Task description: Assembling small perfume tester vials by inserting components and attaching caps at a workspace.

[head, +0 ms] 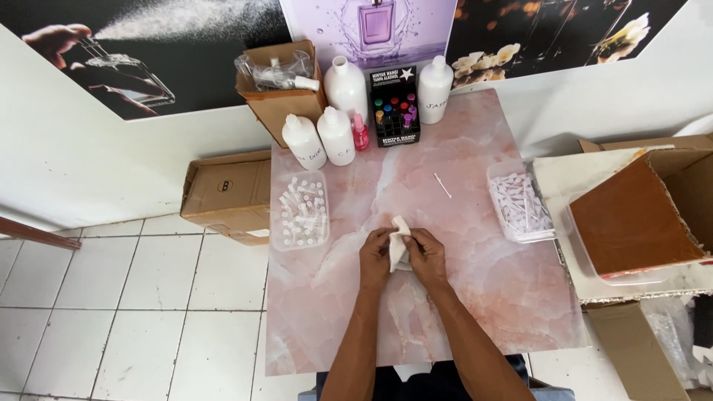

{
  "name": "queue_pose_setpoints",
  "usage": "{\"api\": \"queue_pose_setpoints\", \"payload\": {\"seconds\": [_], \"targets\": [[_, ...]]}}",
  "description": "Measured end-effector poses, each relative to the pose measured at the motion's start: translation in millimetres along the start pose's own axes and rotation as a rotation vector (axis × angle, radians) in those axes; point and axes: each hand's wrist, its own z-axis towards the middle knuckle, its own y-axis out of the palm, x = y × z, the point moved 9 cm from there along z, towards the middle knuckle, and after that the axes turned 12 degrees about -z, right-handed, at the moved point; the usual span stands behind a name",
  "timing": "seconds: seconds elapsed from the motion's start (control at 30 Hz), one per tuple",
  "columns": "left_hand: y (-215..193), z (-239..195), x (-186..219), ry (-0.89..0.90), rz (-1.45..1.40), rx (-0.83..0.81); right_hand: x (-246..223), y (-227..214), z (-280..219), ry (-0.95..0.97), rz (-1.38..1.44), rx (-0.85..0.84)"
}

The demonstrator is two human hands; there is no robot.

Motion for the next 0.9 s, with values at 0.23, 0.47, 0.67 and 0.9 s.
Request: {"api": "queue_pose_setpoints", "payload": {"seconds": [0.23,0.47,0.67,0.9], "targets": [[-7,1,-26,0.053,-0.033,-0.009,-13,0,-2,-0.08,0.01,-0.026],[7,-1,11,0.135,0.013,-0.103,-9,-2,-1,-0.067,-0.002,0.02],[-8,-5,8,-0.158,0.0,0.175,-6,4,-3,-0.02,0.011,-0.068],[1,-3,18,-0.022,0.086,0.063,-21,12,-8,-0.14,-0.103,-0.141]]}}
